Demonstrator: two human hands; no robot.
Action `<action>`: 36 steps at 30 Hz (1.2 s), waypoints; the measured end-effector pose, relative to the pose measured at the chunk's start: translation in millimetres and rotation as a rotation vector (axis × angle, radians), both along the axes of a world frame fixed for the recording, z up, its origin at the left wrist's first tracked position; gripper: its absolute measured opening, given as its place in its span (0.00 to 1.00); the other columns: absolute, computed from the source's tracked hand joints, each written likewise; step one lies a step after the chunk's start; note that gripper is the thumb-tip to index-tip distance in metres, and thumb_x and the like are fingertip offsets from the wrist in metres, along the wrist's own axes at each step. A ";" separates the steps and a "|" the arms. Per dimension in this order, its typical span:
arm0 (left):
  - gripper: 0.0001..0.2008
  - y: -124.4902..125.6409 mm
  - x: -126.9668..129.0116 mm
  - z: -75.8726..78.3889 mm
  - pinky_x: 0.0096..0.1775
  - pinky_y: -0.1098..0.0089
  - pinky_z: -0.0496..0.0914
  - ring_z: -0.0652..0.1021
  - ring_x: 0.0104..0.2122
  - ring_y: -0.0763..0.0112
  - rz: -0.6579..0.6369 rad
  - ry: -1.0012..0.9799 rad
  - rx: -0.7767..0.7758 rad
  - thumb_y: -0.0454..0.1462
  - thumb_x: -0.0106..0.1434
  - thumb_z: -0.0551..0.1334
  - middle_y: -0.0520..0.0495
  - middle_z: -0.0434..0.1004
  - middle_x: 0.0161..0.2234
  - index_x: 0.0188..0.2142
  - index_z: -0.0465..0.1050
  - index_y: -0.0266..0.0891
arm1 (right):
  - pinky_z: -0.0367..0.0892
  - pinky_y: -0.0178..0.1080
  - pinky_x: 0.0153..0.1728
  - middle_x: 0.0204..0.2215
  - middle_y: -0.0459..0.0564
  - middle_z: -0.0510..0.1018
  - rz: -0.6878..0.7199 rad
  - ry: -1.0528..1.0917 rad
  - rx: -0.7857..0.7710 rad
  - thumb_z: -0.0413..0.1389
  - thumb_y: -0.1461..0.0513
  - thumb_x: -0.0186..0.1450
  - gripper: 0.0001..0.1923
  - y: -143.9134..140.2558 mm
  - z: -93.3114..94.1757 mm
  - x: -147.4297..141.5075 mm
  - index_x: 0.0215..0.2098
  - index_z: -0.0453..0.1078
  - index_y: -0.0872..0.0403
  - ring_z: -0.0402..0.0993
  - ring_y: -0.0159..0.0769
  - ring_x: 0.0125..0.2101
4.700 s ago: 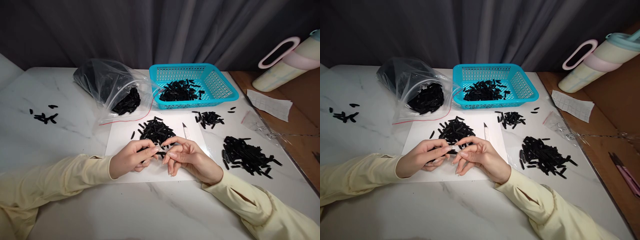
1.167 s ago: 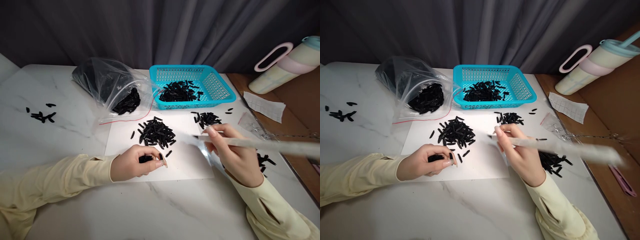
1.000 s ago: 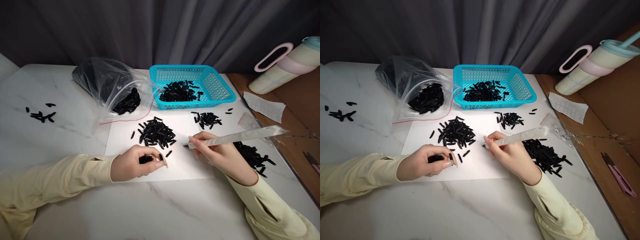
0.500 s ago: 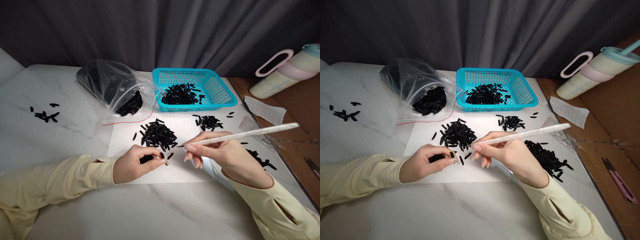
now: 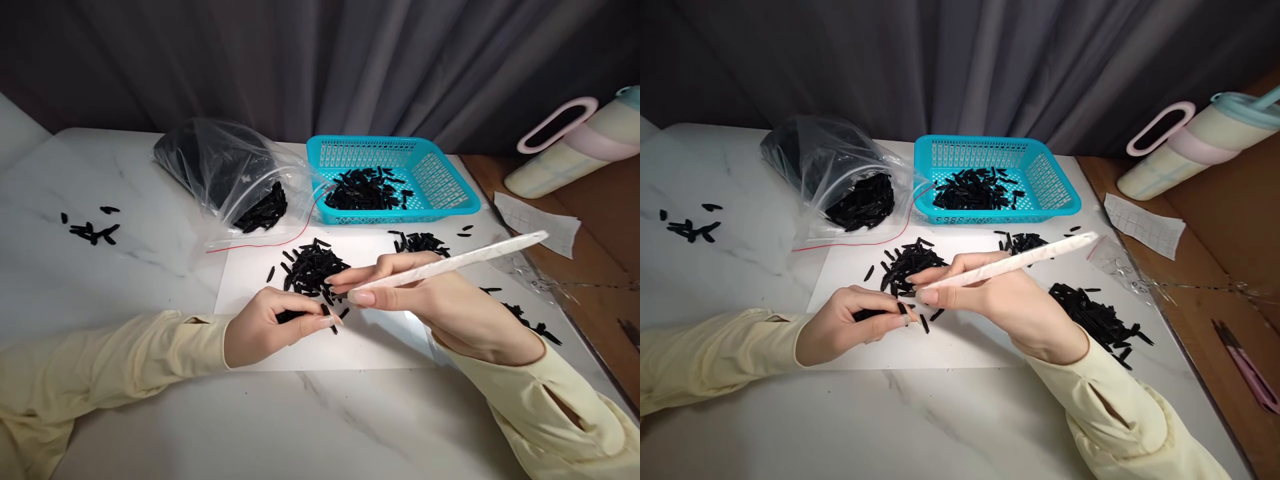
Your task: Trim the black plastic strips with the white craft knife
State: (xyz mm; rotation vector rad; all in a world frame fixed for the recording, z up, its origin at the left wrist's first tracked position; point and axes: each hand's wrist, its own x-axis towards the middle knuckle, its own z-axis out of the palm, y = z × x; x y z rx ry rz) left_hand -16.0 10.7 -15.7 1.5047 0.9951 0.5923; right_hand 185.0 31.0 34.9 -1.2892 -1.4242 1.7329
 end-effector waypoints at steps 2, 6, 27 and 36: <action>0.12 0.4 -0.4 -0.7 0.21 0.74 0.55 0.58 0.17 0.80 -0.007 -0.047 -0.046 0.39 0.59 0.59 0.55 0.61 0.14 0.35 0.80 0.35 | 0.72 0.38 0.36 0.35 0.50 0.80 0.016 0.025 -0.041 0.63 0.64 0.55 0.13 -2.0 1.3 -2.3 0.17 0.64 0.55 0.77 0.38 0.36; 0.12 1.6 -2.6 -2.9 0.20 0.74 0.53 0.57 0.17 0.81 -0.069 -0.137 -0.123 0.38 0.59 0.59 0.56 0.56 0.15 0.36 0.79 0.33 | 0.71 0.37 0.33 0.32 0.49 0.81 0.029 -0.007 -0.060 0.62 0.64 0.55 0.17 -5.9 3.6 -7.5 0.16 0.58 0.55 0.78 0.39 0.35; 0.14 5.2 -5.2 -4.4 0.18 0.75 0.48 0.54 0.15 0.83 -0.075 -0.226 -0.354 0.40 0.60 0.59 0.59 0.52 0.12 0.38 0.78 0.31 | 0.69 0.41 0.40 0.26 0.44 0.79 0.052 -0.041 0.094 0.58 0.61 0.61 0.14 -11.4 -5.2 -4.0 0.21 0.58 0.51 0.77 0.38 0.36; 0.15 5.8 -4.5 -3.0 0.17 0.75 0.48 0.54 0.15 0.83 -0.080 -0.219 -0.364 0.42 0.59 0.59 0.59 0.51 0.12 0.35 0.78 0.30 | 0.72 0.40 0.36 0.27 0.46 0.80 0.042 -0.111 0.135 0.59 0.62 0.59 0.13 -10.2 -3.1 -5.3 0.20 0.61 0.51 0.77 0.40 0.34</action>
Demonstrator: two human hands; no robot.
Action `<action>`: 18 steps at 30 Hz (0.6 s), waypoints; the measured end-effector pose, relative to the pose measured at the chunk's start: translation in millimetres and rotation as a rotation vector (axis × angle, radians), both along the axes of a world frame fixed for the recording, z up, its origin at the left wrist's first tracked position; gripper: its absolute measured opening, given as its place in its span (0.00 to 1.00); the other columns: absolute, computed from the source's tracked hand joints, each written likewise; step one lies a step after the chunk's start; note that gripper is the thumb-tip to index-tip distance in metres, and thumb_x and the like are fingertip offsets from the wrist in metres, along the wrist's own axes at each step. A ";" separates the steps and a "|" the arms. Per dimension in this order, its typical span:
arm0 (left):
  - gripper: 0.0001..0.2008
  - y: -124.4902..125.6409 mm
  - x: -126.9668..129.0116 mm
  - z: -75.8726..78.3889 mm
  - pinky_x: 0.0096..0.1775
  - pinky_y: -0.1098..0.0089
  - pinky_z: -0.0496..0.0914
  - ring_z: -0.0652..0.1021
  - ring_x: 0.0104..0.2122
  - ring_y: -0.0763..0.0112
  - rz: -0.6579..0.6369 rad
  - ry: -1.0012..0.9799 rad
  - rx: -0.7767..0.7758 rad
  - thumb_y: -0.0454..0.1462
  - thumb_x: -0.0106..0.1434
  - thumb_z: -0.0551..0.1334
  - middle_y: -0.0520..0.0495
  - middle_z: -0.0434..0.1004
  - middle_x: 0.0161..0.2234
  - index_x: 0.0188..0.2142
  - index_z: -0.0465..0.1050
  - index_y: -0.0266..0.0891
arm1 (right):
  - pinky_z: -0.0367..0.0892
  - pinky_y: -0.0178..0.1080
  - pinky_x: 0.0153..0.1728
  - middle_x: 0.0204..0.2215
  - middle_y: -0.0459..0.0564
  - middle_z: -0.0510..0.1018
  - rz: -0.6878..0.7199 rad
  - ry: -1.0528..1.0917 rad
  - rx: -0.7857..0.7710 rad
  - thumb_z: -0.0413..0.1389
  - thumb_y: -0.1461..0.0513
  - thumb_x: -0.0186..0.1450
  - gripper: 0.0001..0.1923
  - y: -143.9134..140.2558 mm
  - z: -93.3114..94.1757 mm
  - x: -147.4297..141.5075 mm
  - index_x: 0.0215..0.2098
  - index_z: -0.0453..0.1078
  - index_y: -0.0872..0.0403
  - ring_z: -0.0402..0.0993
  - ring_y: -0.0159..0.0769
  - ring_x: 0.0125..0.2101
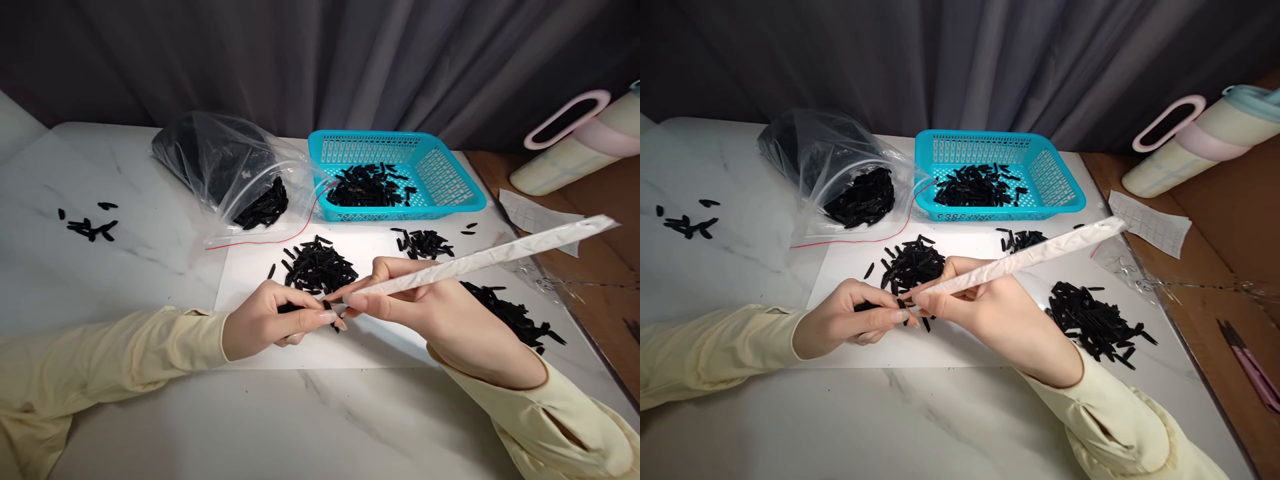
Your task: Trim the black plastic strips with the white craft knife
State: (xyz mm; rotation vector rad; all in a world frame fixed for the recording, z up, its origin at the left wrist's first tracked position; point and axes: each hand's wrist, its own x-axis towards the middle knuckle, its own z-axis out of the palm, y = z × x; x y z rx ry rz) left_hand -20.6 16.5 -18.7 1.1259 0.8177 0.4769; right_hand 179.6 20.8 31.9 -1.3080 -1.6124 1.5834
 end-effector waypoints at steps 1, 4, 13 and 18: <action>0.15 0.1 0.2 0.1 0.17 0.75 0.48 0.54 0.14 0.83 0.001 -0.001 -0.006 0.42 0.59 0.60 0.59 0.50 0.12 0.34 0.78 0.30 | 0.73 0.40 0.36 0.28 0.46 0.80 -0.003 -0.009 0.004 0.59 0.61 0.59 0.13 0.2 -0.4 0.1 0.20 0.61 0.51 0.77 0.40 0.34; 0.14 -0.2 0.7 0.6 0.17 0.75 0.47 0.54 0.14 0.83 0.010 -0.005 -0.022 0.42 0.58 0.60 0.59 0.50 0.12 0.31 0.77 0.31 | 0.72 0.39 0.35 0.30 0.45 0.80 0.000 -0.012 -0.002 0.59 0.61 0.59 0.14 0.6 -1.9 0.8 0.20 0.61 0.51 0.77 0.39 0.35; 0.14 -0.4 1.3 2.1 0.17 0.74 0.47 0.54 0.15 0.82 0.022 -0.002 -0.036 0.43 0.57 0.61 0.58 0.50 0.12 0.30 0.77 0.31 | 0.72 0.38 0.35 0.28 0.44 0.80 0.003 0.012 -0.023 0.58 0.62 0.60 0.12 -0.9 -0.9 0.3 0.22 0.62 0.50 0.77 0.38 0.34; 0.13 -1.1 2.2 3.6 0.18 0.74 0.45 0.53 0.15 0.83 0.060 -0.009 -0.060 0.41 0.57 0.61 0.58 0.50 0.12 0.29 0.77 0.31 | 0.71 0.36 0.32 0.27 0.44 0.80 -0.013 0.011 -0.013 0.59 0.63 0.60 0.13 -1.8 1.2 -1.4 0.21 0.62 0.51 0.77 0.38 0.34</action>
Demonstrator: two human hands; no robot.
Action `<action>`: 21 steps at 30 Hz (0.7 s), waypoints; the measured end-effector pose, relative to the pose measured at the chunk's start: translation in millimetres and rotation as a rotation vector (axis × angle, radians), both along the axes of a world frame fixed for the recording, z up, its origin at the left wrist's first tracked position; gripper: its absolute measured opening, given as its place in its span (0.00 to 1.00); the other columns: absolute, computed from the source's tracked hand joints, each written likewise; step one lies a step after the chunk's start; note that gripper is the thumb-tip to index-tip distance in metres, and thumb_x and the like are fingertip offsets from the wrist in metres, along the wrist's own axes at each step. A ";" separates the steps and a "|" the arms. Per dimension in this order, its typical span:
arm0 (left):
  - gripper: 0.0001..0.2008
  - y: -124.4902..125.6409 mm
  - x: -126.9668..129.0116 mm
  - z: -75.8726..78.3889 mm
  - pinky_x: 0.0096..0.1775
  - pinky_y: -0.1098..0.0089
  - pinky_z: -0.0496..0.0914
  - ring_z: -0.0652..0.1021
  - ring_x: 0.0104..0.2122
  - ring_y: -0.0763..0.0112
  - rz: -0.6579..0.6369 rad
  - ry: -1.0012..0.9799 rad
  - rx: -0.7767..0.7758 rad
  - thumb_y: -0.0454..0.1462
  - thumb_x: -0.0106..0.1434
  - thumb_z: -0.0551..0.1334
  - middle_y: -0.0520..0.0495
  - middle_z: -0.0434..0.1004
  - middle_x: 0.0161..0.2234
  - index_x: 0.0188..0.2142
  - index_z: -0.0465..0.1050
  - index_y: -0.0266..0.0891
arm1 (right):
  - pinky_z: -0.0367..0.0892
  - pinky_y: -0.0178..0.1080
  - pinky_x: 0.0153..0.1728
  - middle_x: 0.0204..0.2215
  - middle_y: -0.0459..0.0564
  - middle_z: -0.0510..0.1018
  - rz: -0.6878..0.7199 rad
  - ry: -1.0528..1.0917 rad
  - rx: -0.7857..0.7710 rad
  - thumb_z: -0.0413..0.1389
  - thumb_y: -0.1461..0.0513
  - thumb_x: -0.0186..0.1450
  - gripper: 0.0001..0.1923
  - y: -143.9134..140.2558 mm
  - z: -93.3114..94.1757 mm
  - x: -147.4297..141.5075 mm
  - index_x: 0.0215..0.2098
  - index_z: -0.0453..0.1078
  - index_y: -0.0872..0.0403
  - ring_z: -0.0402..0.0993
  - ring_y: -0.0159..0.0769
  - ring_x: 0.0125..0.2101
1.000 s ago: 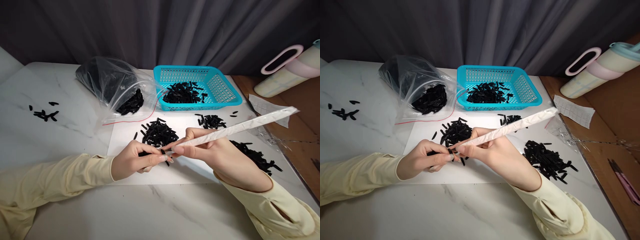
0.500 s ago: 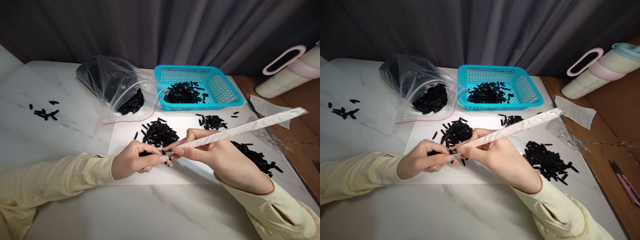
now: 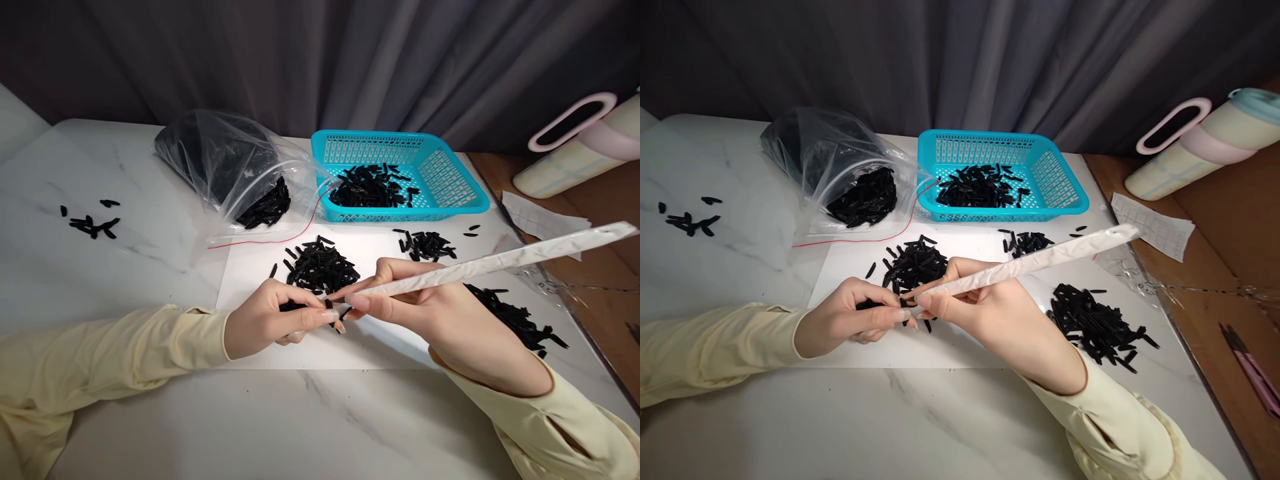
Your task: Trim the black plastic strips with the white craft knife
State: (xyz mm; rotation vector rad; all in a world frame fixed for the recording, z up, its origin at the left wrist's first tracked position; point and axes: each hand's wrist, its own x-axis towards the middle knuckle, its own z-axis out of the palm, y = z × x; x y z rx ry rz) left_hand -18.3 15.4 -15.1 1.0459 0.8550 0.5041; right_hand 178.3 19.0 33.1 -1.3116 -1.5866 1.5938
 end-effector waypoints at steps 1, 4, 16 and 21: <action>0.12 -0.2 0.1 0.3 0.18 0.74 0.45 0.53 0.15 0.83 0.008 0.002 -0.004 0.40 0.57 0.61 0.58 0.50 0.12 0.29 0.77 0.31 | 0.71 0.36 0.32 0.27 0.44 0.80 0.000 -0.005 -0.005 0.59 0.63 0.60 0.13 0.1 0.8 -0.3 0.21 0.62 0.51 0.77 0.38 0.34; 0.12 -0.2 0.0 0.7 0.18 0.74 0.45 0.53 0.15 0.83 0.015 0.006 -0.006 0.40 0.57 0.61 0.58 0.50 0.12 0.29 0.77 0.32 | 0.71 0.34 0.32 0.27 0.45 0.80 -0.002 -0.028 -0.025 0.59 0.61 0.60 0.13 0.4 3.9 -1.5 0.20 0.61 0.51 0.77 0.39 0.37; 0.11 1.2 -2.9 -3.2 0.17 0.75 0.46 0.53 0.15 0.83 -0.008 -0.002 -0.019 0.40 0.59 0.61 0.59 0.50 0.12 0.29 0.75 0.33 | 0.70 0.32 0.33 0.27 0.46 0.80 -0.062 -0.067 0.167 0.57 0.64 0.61 0.14 -12.2 -2.6 -7.7 0.20 0.61 0.53 0.77 0.37 0.37; 0.12 2.2 -1.9 -2.5 0.18 0.75 0.47 0.53 0.15 0.83 -0.003 0.036 -0.004 0.41 0.58 0.61 0.59 0.52 0.12 0.27 0.74 0.34 | 0.69 0.28 0.30 0.31 0.46 0.80 -0.051 -0.192 0.374 0.55 0.66 0.62 0.12 -21.7 -6.8 -12.9 0.22 0.61 0.53 0.78 0.33 0.34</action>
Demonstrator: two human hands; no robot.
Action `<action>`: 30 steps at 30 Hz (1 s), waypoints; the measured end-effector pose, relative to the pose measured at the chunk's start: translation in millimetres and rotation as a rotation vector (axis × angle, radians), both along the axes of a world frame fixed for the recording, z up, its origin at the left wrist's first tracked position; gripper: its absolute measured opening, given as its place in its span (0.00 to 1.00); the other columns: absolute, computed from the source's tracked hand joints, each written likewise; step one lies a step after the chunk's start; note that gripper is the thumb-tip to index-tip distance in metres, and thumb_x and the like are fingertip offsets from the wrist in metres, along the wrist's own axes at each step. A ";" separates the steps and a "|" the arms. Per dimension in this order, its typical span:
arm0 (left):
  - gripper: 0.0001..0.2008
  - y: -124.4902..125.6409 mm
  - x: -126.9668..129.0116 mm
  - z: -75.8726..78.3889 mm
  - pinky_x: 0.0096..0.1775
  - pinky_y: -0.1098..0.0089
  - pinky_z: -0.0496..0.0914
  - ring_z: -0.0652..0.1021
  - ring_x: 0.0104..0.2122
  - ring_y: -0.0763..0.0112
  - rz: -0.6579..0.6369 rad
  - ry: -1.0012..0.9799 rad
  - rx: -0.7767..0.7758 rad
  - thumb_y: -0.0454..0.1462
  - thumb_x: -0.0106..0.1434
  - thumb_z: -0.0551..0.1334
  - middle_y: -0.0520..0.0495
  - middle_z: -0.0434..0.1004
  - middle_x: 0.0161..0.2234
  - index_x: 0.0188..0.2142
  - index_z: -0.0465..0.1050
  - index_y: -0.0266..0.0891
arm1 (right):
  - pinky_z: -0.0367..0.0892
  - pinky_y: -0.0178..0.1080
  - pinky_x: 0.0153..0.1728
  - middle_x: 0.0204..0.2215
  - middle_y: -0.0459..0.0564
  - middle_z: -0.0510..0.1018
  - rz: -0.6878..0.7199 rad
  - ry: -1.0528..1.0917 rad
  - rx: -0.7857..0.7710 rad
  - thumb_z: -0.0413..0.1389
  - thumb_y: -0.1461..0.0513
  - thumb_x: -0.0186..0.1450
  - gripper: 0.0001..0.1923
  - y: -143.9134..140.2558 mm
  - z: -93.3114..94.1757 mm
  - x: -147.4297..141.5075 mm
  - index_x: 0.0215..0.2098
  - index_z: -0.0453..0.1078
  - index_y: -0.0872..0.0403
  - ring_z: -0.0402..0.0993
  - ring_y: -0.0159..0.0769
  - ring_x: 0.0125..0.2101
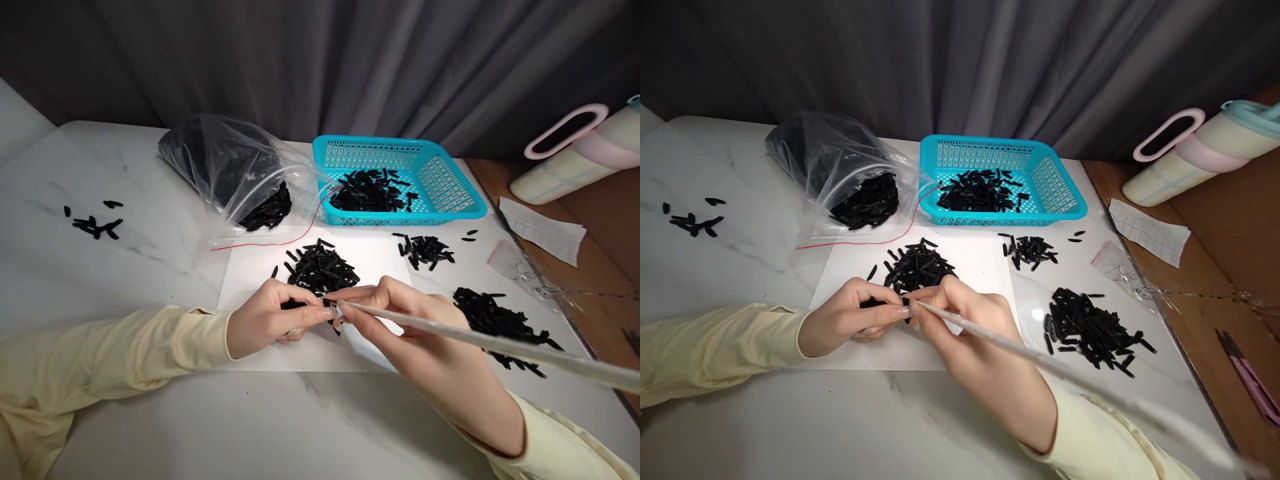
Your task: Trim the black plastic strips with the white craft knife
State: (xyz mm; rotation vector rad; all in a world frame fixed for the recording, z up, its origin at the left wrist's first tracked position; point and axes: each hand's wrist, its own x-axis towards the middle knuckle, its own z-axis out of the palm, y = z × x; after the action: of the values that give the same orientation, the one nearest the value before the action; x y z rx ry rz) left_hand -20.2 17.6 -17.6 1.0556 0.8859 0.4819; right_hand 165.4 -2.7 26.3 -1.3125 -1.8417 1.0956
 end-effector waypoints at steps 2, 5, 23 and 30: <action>0.12 -0.5 0.6 0.9 0.18 0.75 0.47 0.53 0.15 0.83 0.004 0.015 0.011 0.41 0.58 0.61 0.59 0.51 0.12 0.25 0.73 0.34 | 0.68 0.28 0.29 0.34 0.46 0.80 0.015 -0.074 0.072 0.54 0.66 0.63 0.09 -3.2 -1.8 -0.5 0.25 0.64 0.53 0.77 0.31 0.32; 0.11 -1.2 1.2 2.1 0.18 0.75 0.46 0.53 0.15 0.83 0.022 0.018 0.004 0.40 0.57 0.61 0.59 0.51 0.12 0.24 0.72 0.34 | 0.67 0.27 0.28 0.36 0.46 0.80 0.028 -0.153 0.124 0.53 0.67 0.64 0.05 -6.1 -2.9 0.0 0.30 0.67 0.52 0.77 0.29 0.29; 0.09 0.3 2.8 10.5 0.18 0.76 0.50 0.56 0.15 0.83 -0.021 0.111 0.047 0.39 0.55 0.63 0.59 0.55 0.13 0.24 0.72 0.34 | 0.69 0.34 0.34 0.36 0.48 0.80 -0.029 0.048 -0.225 0.57 0.60 0.61 0.14 13.5 15.8 9.9 0.19 0.61 0.53 0.77 0.37 0.37; 0.09 0.2 3.0 10.5 0.17 0.76 0.48 0.54 0.14 0.84 -0.046 0.052 0.029 0.38 0.55 0.62 0.59 0.54 0.13 0.25 0.72 0.33 | 0.69 0.34 0.33 0.31 0.46 0.81 0.063 0.085 -0.393 0.59 0.63 0.58 0.14 19.6 18.9 11.3 0.18 0.60 0.53 0.76 0.40 0.41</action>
State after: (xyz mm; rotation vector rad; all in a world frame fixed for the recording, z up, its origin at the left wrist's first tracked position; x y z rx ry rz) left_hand -17.2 17.8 -7.1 1.1169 0.9006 0.4320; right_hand 176.7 16.9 45.1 -1.4017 -1.6693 1.5819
